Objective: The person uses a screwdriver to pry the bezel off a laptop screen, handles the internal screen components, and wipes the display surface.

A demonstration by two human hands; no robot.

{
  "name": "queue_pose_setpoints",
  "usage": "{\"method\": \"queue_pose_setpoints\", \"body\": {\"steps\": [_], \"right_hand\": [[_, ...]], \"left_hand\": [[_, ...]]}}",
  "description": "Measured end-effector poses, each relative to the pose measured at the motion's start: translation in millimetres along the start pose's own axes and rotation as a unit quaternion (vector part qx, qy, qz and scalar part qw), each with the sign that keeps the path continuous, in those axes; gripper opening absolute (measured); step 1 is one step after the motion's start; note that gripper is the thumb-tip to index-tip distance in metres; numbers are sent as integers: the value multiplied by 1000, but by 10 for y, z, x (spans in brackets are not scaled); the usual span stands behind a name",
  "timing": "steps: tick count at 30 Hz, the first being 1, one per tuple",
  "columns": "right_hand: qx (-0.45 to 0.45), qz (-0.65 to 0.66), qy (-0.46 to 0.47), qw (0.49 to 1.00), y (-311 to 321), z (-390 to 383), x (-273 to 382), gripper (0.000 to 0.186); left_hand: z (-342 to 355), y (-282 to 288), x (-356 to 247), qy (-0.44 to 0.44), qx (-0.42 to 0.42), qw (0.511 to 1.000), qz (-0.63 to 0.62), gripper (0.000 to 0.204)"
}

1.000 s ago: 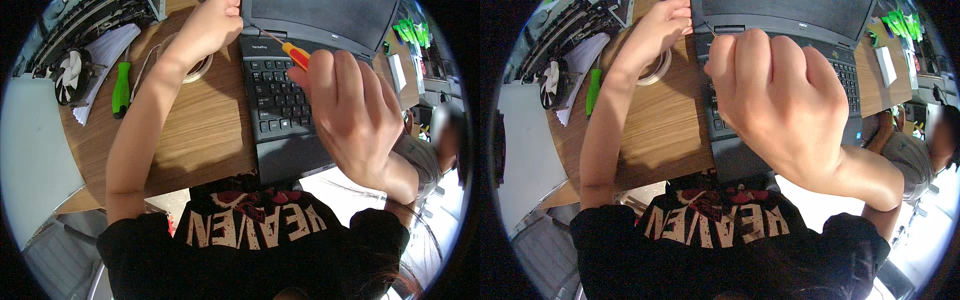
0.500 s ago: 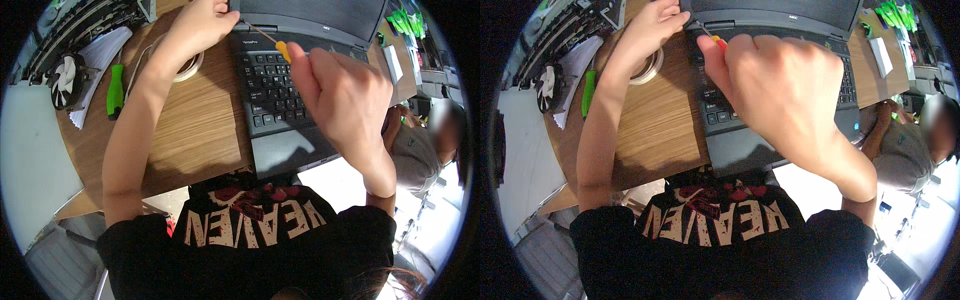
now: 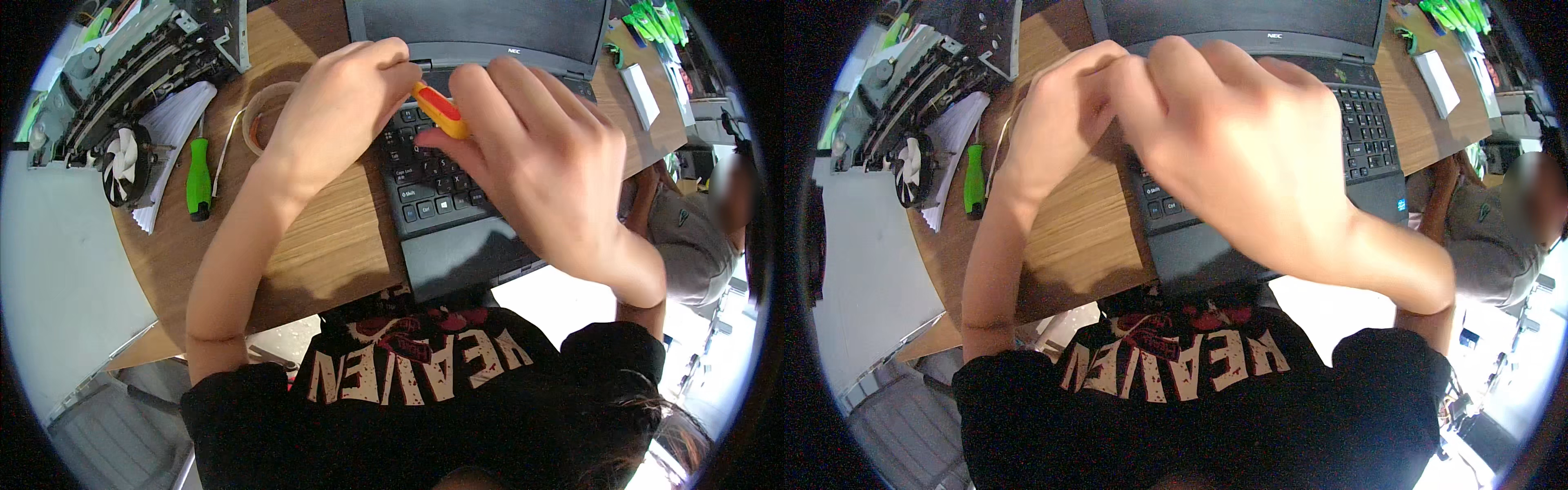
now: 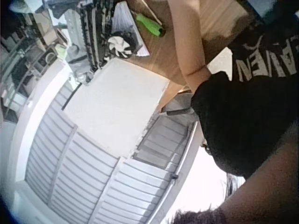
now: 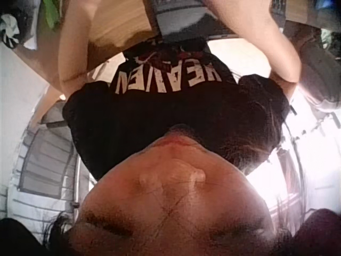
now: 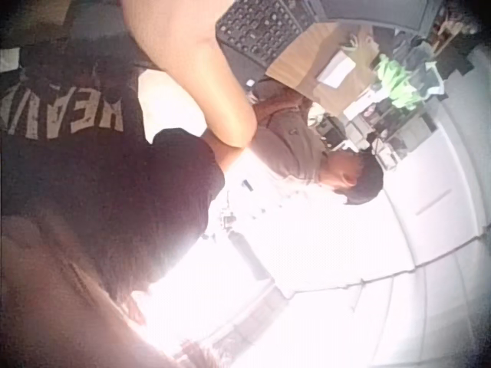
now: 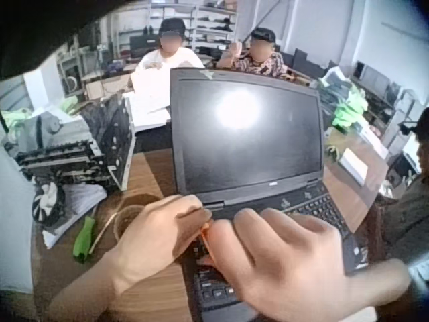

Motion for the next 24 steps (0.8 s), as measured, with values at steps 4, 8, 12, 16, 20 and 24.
{"method": "queue_pose_setpoints", "body": {"steps": [4,8,12,16,20,24], "right_hand": [[16,8,124,992,93,-93,79,32],[41,-20,171,984,82,-126,118,32],[-9,-55,168,984,49,-67,86,34],[12,-105,148,983,7,-103,99,39],[21,-188,175,966,-93,-128,189,35],[9,-227,200,953,-149,-164,255,29]], "left_hand": [[16,-47,23,-7,38,998,-47,13],[145,168,269,11,-33,997,63,44],[368,635,287,616,15,587,-525,25],[183,-149,675,441,97,834,-317,18],[178,-236,813,357,85,888,-277,24],[174,-241,779,368,45,893,-255,25]]}}
Point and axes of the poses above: each hand's wrist, its own z-axis towards the middle knuckle, its own y-axis out of the back of the hand, x = y × z, the point moved 3 cm from there along z, towards the middle knuckle, and after that the axes turned 15 degrees about y, right-handed, at the moved point
